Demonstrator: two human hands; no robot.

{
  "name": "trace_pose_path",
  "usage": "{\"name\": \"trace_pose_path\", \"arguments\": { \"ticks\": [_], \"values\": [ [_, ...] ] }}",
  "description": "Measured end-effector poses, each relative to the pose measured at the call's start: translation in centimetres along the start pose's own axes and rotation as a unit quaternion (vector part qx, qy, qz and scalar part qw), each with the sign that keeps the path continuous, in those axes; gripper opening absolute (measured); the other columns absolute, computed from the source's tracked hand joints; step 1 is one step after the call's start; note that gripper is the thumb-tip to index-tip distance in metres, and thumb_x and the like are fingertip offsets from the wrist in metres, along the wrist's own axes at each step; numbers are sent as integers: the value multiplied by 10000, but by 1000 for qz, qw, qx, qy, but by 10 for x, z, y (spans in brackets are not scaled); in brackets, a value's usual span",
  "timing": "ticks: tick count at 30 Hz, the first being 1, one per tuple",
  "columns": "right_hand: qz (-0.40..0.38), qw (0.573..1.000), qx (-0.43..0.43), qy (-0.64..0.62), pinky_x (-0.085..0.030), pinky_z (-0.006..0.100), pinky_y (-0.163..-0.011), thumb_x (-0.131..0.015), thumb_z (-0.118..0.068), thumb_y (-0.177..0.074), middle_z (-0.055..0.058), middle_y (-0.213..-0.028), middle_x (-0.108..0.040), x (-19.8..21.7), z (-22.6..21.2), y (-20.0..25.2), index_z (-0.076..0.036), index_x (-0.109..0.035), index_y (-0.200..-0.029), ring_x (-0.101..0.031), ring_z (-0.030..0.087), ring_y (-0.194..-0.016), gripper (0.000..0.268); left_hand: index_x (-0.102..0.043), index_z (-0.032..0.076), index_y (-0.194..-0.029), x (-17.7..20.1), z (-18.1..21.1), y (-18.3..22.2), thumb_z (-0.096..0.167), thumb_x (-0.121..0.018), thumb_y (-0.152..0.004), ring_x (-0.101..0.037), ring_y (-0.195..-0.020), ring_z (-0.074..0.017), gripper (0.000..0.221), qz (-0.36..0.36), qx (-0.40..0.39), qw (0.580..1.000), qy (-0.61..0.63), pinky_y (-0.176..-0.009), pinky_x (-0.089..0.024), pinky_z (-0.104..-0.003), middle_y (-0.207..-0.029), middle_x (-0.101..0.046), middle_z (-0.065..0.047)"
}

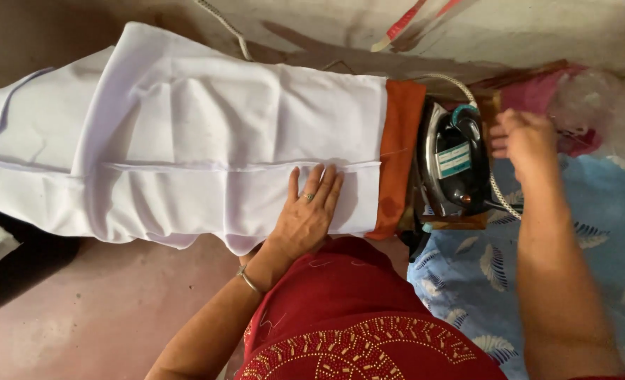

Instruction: Ironing a white garment on an ironing board using a spray bottle and an electric iron.

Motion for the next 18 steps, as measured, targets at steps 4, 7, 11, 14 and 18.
{"name": "trace_pose_path", "arguments": {
  "ticks": [4,7,11,14,18],
  "values": [
    [-34,992,33,117,-474,378,-955,-636,-385,-1037,141,-1217,-719,-21,-41,56,-64,-714,-1263,-669,231,-1118,400,-438,-36,-1524,-1,5,-4,132,-419,-939,-441,-1395,-401,609,1,-8,1000,-1,-1161,-336,-655,-1543,-451,-228],
    [-74,993,-1,95,-446,319,-883,-557,-343,-1087,4,-919,-759,-38,-36,59,-112,-736,-785,-680,140,-1000,420,-381,-43,-1551,-9,3,-6,197,-479,-919,-446,-1395,-396,683,-25,13,1000,2,-1184,-313,-647,-1504,-466,-228],
    [-123,986,-13,-109,-480,304,-479,-638,-291,-1083,113,-737,-633,-56,3,32,8,-669,-991,-605,206,-581,314,-420,-18,-1540,-10,-1,-5,212,-426,-951,-433,-1390,-359,633,-30,35,999,-20,-1171,-322,-632,-1481,-471,-187],
    [-98,986,18,-137,-387,304,-401,-662,-281,-1073,68,-665,-573,-45,5,34,-9,-658,-906,-507,170,-477,319,-396,-14,-1548,-9,-2,-6,248,-501,-926,-425,-1392,-376,683,-44,33,998,-25,-1179,-311,-636,-1503,-457,-195],
    [-101,982,123,-100,-414,299,-595,-619,-301,-1119,99,-622,-540,-9,-36,73,1,-667,-961,-483,183,-501,344,-457,16,-1529,-5,-1,-5,185,-408,-1031,-418,-1430,-422,528,-28,25,998,-42,-1172,-326,-655,-1524,-477,-208]
  ]
}}
Point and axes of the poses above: each hand's wrist, its own y-axis away from the middle knuckle, its own x-axis out of the back of the hand, z = x × y, the point moved 10 cm from there along -y, towards the middle knuckle
